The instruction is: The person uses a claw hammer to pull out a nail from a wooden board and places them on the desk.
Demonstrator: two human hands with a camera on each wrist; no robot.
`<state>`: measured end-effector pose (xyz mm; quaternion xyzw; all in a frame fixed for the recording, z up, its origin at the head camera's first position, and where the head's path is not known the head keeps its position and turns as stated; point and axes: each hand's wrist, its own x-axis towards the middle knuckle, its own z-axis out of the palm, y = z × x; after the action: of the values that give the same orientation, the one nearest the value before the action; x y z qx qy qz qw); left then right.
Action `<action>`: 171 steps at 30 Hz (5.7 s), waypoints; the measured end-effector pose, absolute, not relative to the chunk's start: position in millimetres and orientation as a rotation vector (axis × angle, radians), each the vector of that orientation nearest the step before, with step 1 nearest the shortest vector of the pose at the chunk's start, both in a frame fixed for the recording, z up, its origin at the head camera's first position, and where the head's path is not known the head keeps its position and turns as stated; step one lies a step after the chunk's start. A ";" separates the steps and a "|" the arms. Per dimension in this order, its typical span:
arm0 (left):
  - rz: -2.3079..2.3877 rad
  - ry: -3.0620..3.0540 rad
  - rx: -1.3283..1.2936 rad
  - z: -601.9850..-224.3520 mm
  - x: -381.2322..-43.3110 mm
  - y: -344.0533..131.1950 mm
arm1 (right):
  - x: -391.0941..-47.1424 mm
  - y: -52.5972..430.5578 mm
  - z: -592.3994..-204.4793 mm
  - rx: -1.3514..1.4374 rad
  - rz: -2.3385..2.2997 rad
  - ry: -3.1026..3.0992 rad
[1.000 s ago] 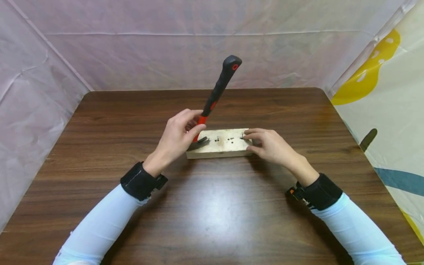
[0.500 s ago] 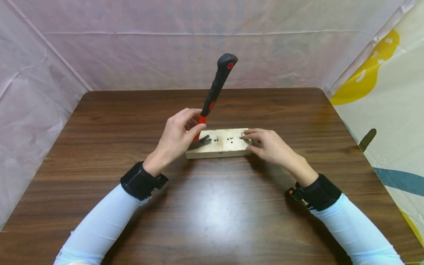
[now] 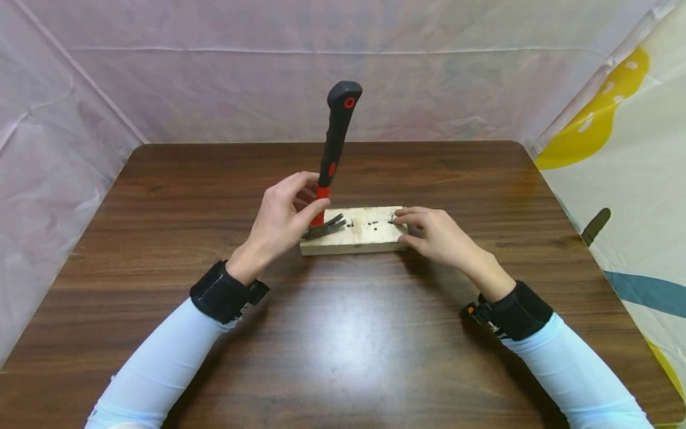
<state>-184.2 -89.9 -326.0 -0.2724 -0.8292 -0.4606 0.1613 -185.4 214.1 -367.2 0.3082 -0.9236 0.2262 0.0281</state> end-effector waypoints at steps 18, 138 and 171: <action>-1.398 -2.395 -0.733 -325.0 -180.9 -99.7 | -185.6 213.5 -365.9 0.966 0.670 -2.829; -1.813 -1.974 -0.859 -317.1 -142.9 -91.8 | -177.6 177.8 -350.9 1.345 1.018 -2.261; -1.793 -1.957 -0.998 -317.0 -144.5 -75.0 | -172.7 175.4 -350.9 1.356 1.040 -2.112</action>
<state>-144.5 -75.0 -317.0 -0.3480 -0.6820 -0.6249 0.1524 -172.7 175.4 -350.9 0.4879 -0.7600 0.3741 0.2109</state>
